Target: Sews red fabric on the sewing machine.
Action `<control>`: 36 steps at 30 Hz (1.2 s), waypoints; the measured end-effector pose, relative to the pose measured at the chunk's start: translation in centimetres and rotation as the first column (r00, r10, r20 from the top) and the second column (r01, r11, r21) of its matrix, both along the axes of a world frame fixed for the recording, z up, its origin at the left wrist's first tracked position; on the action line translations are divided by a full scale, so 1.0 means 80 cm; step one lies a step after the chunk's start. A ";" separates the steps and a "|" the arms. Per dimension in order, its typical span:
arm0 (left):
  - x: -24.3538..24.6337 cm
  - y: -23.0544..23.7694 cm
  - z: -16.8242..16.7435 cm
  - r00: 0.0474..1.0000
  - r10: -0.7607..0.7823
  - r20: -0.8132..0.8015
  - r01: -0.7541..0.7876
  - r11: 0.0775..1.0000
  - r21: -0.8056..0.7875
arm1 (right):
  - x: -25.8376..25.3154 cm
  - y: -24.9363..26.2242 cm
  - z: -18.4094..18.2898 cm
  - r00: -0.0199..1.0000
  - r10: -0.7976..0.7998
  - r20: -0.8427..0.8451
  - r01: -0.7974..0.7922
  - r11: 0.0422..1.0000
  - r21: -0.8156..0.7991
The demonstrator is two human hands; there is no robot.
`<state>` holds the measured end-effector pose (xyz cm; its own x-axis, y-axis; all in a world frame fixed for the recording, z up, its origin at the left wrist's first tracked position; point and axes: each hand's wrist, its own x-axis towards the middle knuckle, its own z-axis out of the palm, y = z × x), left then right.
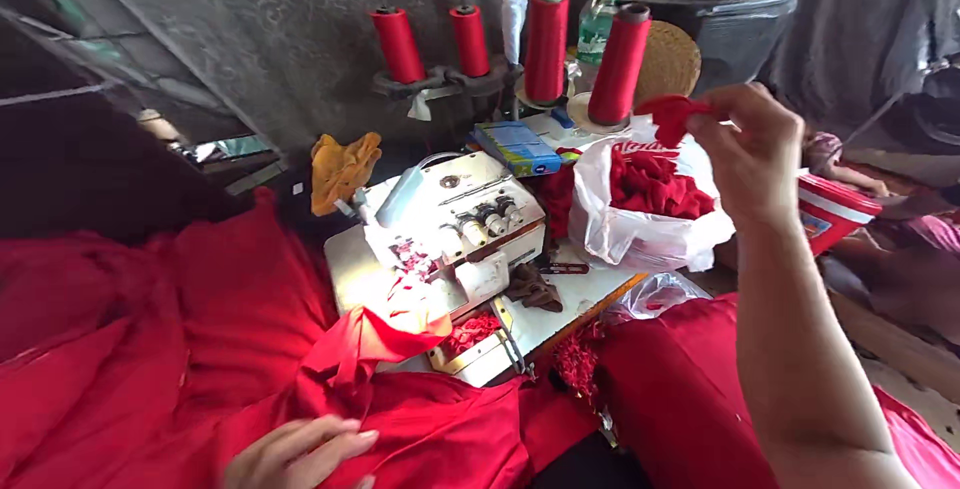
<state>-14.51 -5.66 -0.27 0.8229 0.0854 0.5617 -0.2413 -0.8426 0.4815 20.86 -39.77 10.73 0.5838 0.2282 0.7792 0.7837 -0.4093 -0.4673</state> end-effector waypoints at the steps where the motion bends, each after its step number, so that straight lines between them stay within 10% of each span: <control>1: 0.005 -0.008 0.001 0.999 -0.033 0.021 0.034 0.998 -0.060 | -0.026 0.015 -0.002 0.989 0.150 -0.007 -0.150 0.987 0.052; 6: 0.043 -0.058 0.005 0.972 -0.124 0.198 0.165 0.964 -0.209 | -0.136 0.133 -0.077 0.615 0.741 -0.269 -0.707 0.670 0.229; 14: 0.024 -0.036 -0.017 0.980 -0.045 0.192 0.135 0.864 -0.485 | -0.213 0.214 -0.138 0.079 0.945 -0.318 -0.814 0.245 0.526; 17: 0.012 -0.029 -0.032 0.990 -0.001 0.139 0.070 0.867 -0.493 | -0.218 0.218 -0.141 0.025 0.935 -0.355 -0.816 0.224 0.532; 21: 0.005 -0.018 -0.036 0.994 -0.013 0.105 0.060 0.886 -0.460 | -0.207 0.220 -0.152 0.196 0.880 -0.432 -0.880 0.352 0.318; 24: 0.010 -0.013 -0.041 0.960 -0.211 0.182 0.278 0.676 -0.683 | -0.188 0.224 -0.176 0.151 0.860 -0.487 -0.942 0.275 0.193; 27: 0.019 -0.014 -0.050 0.939 -0.287 0.188 0.307 0.457 -0.835 | -0.187 0.228 -0.189 -0.059 0.902 -0.427 -0.908 0.129 0.398; 33: 0.022 -0.005 -0.078 0.924 -0.374 0.079 0.312 0.619 -0.721 | -0.213 0.232 -0.194 -0.467 0.833 -0.297 -0.576 -0.032 0.817; 36: 0.019 -0.011 -0.072 0.823 -0.408 0.395 0.508 0.215 -0.834 | -0.214 0.232 -0.211 -0.567 0.792 -0.227 -0.414 -0.035 0.910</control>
<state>-12.98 -6.56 -6.03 0.8641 0.1808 0.4698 -0.5030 0.3449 0.7925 3.76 -21.19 -6.13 0.1294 0.9293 0.3459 -0.6075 0.3500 -0.7130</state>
